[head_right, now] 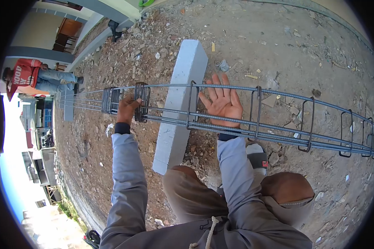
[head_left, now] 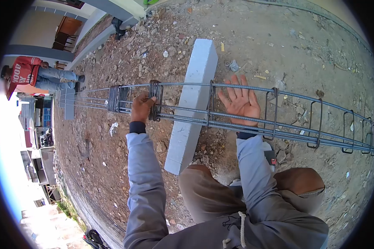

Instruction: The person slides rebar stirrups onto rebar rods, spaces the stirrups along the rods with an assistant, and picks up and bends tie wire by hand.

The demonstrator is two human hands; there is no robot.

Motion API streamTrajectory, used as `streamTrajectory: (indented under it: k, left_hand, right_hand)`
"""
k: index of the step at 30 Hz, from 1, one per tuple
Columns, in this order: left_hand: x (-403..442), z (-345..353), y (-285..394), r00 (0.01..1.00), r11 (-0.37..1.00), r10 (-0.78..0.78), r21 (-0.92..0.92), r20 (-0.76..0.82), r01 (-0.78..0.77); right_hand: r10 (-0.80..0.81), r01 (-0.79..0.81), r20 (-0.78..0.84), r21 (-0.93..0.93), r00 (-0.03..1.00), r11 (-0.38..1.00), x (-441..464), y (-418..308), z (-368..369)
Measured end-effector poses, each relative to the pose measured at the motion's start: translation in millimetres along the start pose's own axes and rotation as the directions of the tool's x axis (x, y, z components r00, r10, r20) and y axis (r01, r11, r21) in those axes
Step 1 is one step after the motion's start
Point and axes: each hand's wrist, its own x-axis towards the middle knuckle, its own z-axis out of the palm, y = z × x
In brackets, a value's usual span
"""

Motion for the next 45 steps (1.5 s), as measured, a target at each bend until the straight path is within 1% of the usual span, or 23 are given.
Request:
streamTrajectory:
  k: [1,4,5,8,9,13,16,17,19,21,24,25,28,29,31,32,33,36,37,40,42,44,45]
  left_hand:
    - [2,-3,-11,1.0,0.997,0.025,0.075,-0.001,-0.025]
    - [-1,8,-7,0.992,0.992,-0.121,0.035,0.021,0.121]
    - [3,9,-10,0.988,0.991,-0.128,0.037,0.084,0.125]
    - [2,20,-13,0.986,0.979,-0.144,0.156,0.079,0.131]
    - [6,24,-29,0.984,0.987,-0.162,0.032,0.073,0.16]
    - [13,30,-35,0.963,0.963,-0.263,0.08,0.057,0.258]
    - [21,33,-46,0.979,0.969,-0.201,0.156,0.041,0.193]
    - [24,33,-50,0.969,0.968,-0.243,0.072,0.046,0.239]
    - [35,31,-73,0.974,0.968,-0.218,0.146,0.067,0.206]
    - [26,29,-55,0.98,0.958,-0.199,0.218,0.028,0.188]
    - [32,26,-66,0.985,0.968,-0.175,0.185,0.005,0.171]
    - [32,24,-69,0.985,0.958,-0.173,0.235,0.015,0.165]
    - [30,15,-68,0.987,0.953,-0.158,0.258,-0.032,0.161]
    - [30,12,-75,0.987,0.982,-0.15,0.107,-0.064,0.157]
    - [37,3,-92,0.984,0.974,-0.126,0.174,-0.124,0.147]
    - [41,-1,-98,0.981,0.967,-0.112,0.212,-0.158,0.144]
    - [42,-3,-96,0.959,0.9,-0.111,0.383,-0.259,0.208]
    - [36,-8,-90,0.881,0.905,0.026,0.386,-0.473,0.181]
    - [42,-18,-108,0.849,0.946,0.014,0.281,-0.529,0.16]
    - [27,-36,-126,0.704,0.902,0.044,0.331,-0.709,0.277]
    - [0,-38,-104,0.727,0.88,-0.081,0.294,-0.682,0.373]
    - [-16,-47,-159,0.749,0.962,-0.161,0.068,-0.643,0.265]
    - [-31,-37,-174,0.733,0.953,-0.196,0.05,-0.651,0.299]
  right_hand:
    - [-0.001,0.001,-0.009,0.004,1.0,1.0,-2,0,-7]
    - [-0.006,0.006,-0.025,-0.005,1.0,1.0,-9,0,-24]
    - [-0.003,0.003,-0.035,-0.007,0.999,1.0,-12,-1,-30]
    - [0.001,-0.001,-0.041,0.003,0.999,1.0,-15,-2,-50]
    - [0.006,-0.005,-0.035,0.013,0.999,1.0,-16,-3,-59]
    - [0.017,-0.016,-0.062,0.009,0.998,1.0,-18,-5,-69]
    - [0.023,-0.024,-0.095,-0.01,0.995,1.0,-17,-6,-72]
    - [0.027,-0.028,-0.082,-0.009,0.996,1.0,-16,-6,-73]
    - [0.036,-0.037,-0.056,-0.008,0.998,0.999,-16,-6,-75]
    - [0.045,-0.046,-0.04,-0.021,0.998,0.999,-16,-6,-77]
    - [0.059,-0.061,-0.039,-0.044,0.997,0.997,-16,-5,-82]
    - [0.06,-0.063,-0.047,-0.058,0.997,0.996,-17,-6,-84]
    - [0.067,-0.074,-0.122,-0.057,0.99,0.996,-18,-6,-84]
    - [0.071,-0.08,-0.149,-0.059,0.986,0.995,-20,-7,-85]
    - [0.081,-0.094,-0.189,-0.059,0.979,0.994,-20,-8,-91]
    - [0.087,-0.113,-0.248,-0.09,0.965,0.99,-20,-9,-100]
    - [0.093,-0.135,-0.309,-0.117,0.946,0.984,-23,-10,-110]
    - [0.057,-0.166,-0.467,-0.196,0.882,0.967,-36,-8,-121]
    - [0.034,-0.171,-0.519,-0.218,0.854,0.961,-46,-4,-121]
    - [-0.042,-0.314,-0.724,-0.35,0.689,0.883,-74,10,-137]
    - [-0.013,-0.477,-0.839,-0.322,0.544,0.818,-94,24,-136]
    - [0.073,-0.76,-0.904,-0.309,0.422,0.572,-113,33,-123]
    - [0.112,-0.837,-0.908,-0.316,0.403,0.447,-124,38,-119]
